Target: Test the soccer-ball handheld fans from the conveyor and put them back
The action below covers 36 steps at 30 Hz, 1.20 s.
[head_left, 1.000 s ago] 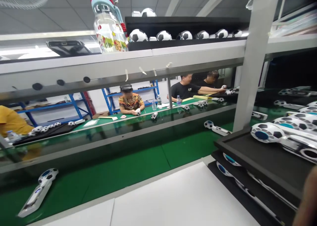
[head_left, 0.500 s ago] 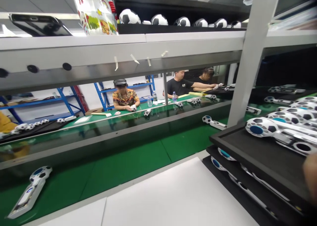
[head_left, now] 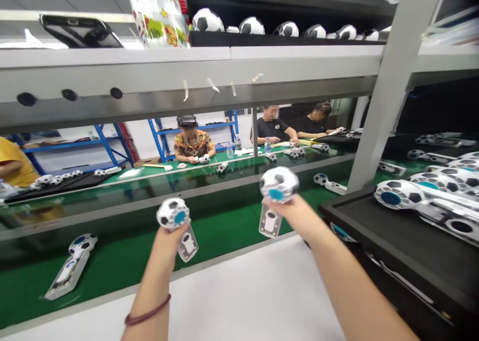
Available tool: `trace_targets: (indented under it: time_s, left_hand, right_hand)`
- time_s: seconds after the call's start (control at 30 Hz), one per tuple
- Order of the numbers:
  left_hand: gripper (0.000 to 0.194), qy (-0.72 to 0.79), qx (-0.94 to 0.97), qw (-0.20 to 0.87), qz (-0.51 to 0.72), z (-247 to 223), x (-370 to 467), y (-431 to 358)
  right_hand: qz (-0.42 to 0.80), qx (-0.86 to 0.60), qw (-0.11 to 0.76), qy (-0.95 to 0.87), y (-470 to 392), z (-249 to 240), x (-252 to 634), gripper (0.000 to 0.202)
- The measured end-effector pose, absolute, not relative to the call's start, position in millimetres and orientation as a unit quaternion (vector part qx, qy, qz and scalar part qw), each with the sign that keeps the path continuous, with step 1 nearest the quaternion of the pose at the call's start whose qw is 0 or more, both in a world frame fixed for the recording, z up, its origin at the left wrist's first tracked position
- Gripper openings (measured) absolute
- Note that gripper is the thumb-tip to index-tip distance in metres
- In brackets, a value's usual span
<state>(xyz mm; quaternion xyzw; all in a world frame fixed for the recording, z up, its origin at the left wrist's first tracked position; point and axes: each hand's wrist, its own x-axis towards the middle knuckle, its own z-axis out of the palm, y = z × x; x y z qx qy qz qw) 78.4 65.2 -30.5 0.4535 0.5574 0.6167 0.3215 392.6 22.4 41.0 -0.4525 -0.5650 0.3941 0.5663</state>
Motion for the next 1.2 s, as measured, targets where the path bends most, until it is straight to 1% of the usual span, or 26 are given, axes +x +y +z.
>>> trace_targets:
  time_s: [0.03,0.07,0.17,0.2,0.3,0.4,0.5,0.57,0.63,0.7,0.77,0.9,1.03,1.2]
  left_hand:
    - [0.042,0.567,0.460,0.322,0.603,-37,82,70]
    - [0.042,0.575,0.467,0.321,0.590,-44,86,74]
    - [0.040,0.590,0.494,0.303,0.563,-65,94,85]
    - [0.042,0.593,0.505,0.296,0.553,-71,96,88]
    - [0.056,0.607,0.541,0.262,0.520,-87,99,95]
    - [0.070,0.634,0.578,0.192,0.477,-96,103,99]
    - [0.077,0.675,0.592,0.081,0.433,-98,109,98]
    - [0.072,0.695,0.598,0.014,0.400,-98,112,94]
    - [0.059,0.706,0.607,-0.032,0.363,-98,115,89]
    - [0.049,0.712,0.617,-0.063,0.329,-98,118,85]
    - [0.046,0.712,0.628,-0.084,0.301,-99,121,82]
    - [0.043,0.710,0.647,-0.097,0.262,-100,126,78]
    - [0.042,0.708,0.651,-0.100,0.256,-98,126,76]
    - [0.037,0.695,0.666,-0.067,0.262,-91,121,78]
  right_hand:
    - [0.377,-0.499,0.509,-0.591,41,24,388,0.032]
    - [0.362,-0.516,0.498,-0.596,58,6,384,0.032]
    - [0.334,-0.534,0.482,-0.609,91,-37,380,0.031]
    - [0.326,-0.534,0.478,-0.616,96,-48,380,0.032]
    - [0.290,-0.541,0.467,-0.637,106,-72,379,0.046]
    - [0.220,-0.574,0.460,-0.640,113,-89,376,0.061]
    - [0.143,-0.614,0.448,-0.633,118,-103,373,0.063]
    - [0.108,-0.635,0.436,-0.629,119,-109,373,0.060]
    - [0.086,-0.652,0.422,-0.624,119,-113,373,0.056]
    - [0.070,-0.665,0.411,-0.619,119,-116,373,0.053]
    - [0.056,-0.672,0.405,-0.617,118,-117,373,0.053]
    - [0.032,-0.678,0.404,-0.613,115,-116,372,0.055]
    - [0.009,-0.686,0.411,-0.601,112,-111,370,0.057]
    - [-0.004,-0.671,0.407,-0.619,107,-105,364,0.055]
